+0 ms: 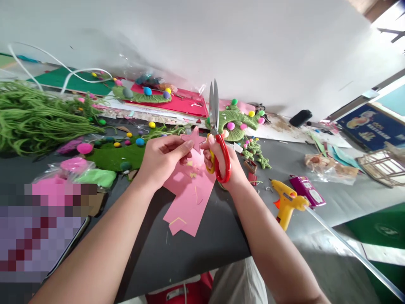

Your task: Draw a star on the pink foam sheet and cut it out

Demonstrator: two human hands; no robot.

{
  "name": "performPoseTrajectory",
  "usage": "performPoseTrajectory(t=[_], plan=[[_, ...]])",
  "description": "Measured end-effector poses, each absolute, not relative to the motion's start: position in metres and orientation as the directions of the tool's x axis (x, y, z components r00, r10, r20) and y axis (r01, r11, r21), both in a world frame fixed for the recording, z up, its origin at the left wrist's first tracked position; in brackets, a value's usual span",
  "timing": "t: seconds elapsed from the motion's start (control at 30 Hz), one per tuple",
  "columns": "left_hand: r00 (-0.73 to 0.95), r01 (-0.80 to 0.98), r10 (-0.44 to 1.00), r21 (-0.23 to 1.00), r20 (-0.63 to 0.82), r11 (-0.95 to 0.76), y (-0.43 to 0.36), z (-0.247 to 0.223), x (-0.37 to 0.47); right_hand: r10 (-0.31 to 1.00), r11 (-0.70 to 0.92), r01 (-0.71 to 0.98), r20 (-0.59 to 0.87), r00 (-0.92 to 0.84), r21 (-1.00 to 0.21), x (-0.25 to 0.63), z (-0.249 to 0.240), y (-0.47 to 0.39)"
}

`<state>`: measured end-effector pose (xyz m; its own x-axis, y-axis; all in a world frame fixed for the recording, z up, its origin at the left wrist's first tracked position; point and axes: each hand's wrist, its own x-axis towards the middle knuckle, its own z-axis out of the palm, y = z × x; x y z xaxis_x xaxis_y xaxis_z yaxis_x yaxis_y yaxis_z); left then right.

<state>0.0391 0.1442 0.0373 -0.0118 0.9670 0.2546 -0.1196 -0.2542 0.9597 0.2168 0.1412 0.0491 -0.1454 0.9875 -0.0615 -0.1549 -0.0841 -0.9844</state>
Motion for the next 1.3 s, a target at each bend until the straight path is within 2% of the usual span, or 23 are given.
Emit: performPoseTrajectory(t=[0.1, 0.23, 0.43, 0.7, 0.93, 1.07, 1.3], plan=[[0.116, -0.047, 0.969, 0.976, 0.219, -0.215, 0.140, 0.039, 0.041, 0.992, -0.063, -0.154, -0.045, -0.117, -0.986, 0.223, 0.048, 0.146], [0.246, -0.047, 0.957, 0.988, 0.156, -0.149, 0.137, 0.041, 0.042, 0.978, -0.043, -0.069, -0.028, -0.207, -0.997, 0.231, 0.047, 0.149], [0.264, 0.020, 0.953, 0.987, 0.147, -0.158, 0.136, 0.045, 0.041, 0.971, -0.039, -0.036, -0.030, -0.236, -0.999, 0.231, 0.050, 0.147], [0.215, -0.140, 0.959, 0.978, 0.184, -0.157, 0.134, 0.041, 0.049, 0.979, 0.063, -0.041, 0.070, -0.191, -0.997, 0.224, 0.050, 0.142], [0.098, -0.166, 0.983, 0.977, 0.153, -0.135, 0.126, 0.045, 0.063, 0.996, 0.048, -0.113, 0.056, -0.072, -0.992, 0.213, 0.048, 0.138], [0.015, -0.131, 0.988, 0.980, 0.154, -0.151, 0.127, 0.048, 0.057, 0.998, 0.048, 0.011, 0.047, -0.052, -0.999, 0.214, 0.057, 0.133], [-0.212, -0.114, 0.947, 0.957, 0.240, -0.267, 0.132, 0.058, 0.033, 0.970, 0.058, 0.280, -0.012, -0.243, -0.958, 0.229, 0.075, 0.132]])
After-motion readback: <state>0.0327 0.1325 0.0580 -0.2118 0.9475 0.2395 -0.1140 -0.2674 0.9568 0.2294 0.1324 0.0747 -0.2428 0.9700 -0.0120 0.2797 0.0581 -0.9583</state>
